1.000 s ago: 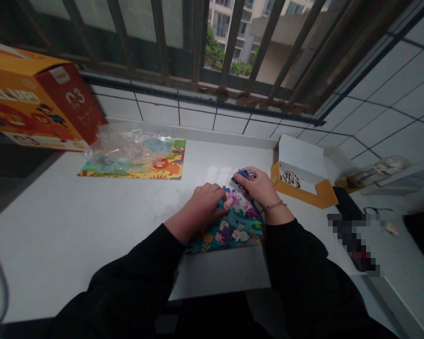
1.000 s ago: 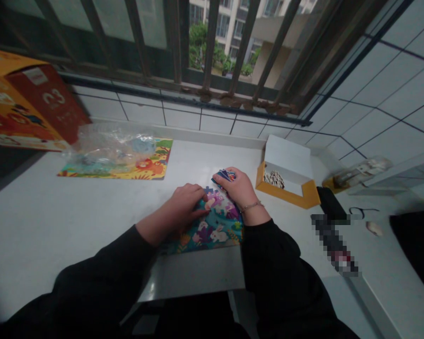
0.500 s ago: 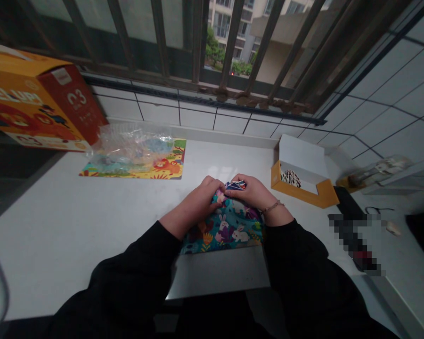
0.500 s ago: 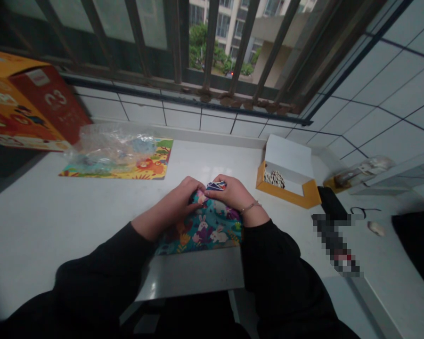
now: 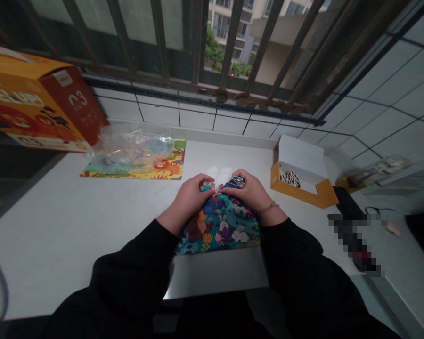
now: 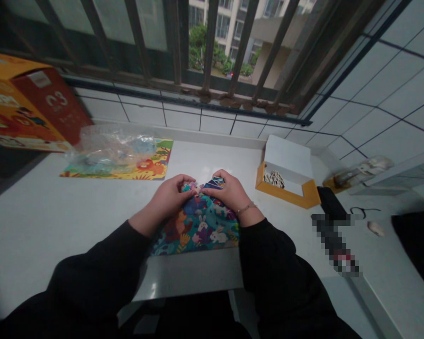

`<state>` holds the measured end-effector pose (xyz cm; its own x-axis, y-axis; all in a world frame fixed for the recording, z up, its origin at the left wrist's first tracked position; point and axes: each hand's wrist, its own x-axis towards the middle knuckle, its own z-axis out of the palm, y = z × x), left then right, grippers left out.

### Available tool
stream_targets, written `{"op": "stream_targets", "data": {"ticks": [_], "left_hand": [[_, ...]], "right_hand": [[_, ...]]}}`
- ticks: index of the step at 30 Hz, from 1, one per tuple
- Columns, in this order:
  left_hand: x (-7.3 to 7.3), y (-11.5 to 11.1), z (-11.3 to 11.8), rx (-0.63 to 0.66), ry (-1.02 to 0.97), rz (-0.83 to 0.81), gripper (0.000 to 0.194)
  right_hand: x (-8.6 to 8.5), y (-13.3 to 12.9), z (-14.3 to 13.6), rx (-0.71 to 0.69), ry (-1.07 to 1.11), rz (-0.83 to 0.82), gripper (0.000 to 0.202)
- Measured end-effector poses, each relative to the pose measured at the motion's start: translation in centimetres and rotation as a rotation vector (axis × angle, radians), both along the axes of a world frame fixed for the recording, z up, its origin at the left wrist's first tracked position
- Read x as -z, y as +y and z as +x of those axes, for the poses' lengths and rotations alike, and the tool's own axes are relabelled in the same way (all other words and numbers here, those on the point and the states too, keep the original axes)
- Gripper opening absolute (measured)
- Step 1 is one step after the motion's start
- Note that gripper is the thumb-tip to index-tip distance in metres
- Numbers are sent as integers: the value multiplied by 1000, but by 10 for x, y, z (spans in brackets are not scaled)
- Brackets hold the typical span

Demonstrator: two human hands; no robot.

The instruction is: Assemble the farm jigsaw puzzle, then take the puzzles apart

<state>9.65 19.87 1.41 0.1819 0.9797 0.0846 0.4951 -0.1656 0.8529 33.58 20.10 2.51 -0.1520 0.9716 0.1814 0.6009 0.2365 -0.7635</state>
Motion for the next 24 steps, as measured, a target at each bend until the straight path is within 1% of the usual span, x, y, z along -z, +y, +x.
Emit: {"op": "stream_targets", "data": {"ticks": [3,7,9,11,15,18,20,24], "left_hand": [[1,3,-2,-70,-98,-41,19],[4,5,-3,-180,-253,-117,24],[6,4,-3,-169,-317,-167,25],[6,3,-1,-127,-357,-181,25],[7,2,2,-55,-307,-140,24],[6,1,2,-41,-223,-115,22],[4,0,2,-48,-164,-92,22],[0,-2,3,-17,-110,-51,20]], "right_hand": [[0,-2,-3,-61,12,38,47],[-5,-4,-5,-193,-38,31,42],[-6,-4,-4,-256,-83,34,42],[-6,-3,-2,-307,-124,18,41],[-2,-1,0,-386,-184,-52,43],[0,-2,-1,-365,-204,-49,44],[0,-4,-3,-320,-195,-30,44],[2,-6,-13,-219,-139,79,47]]}}
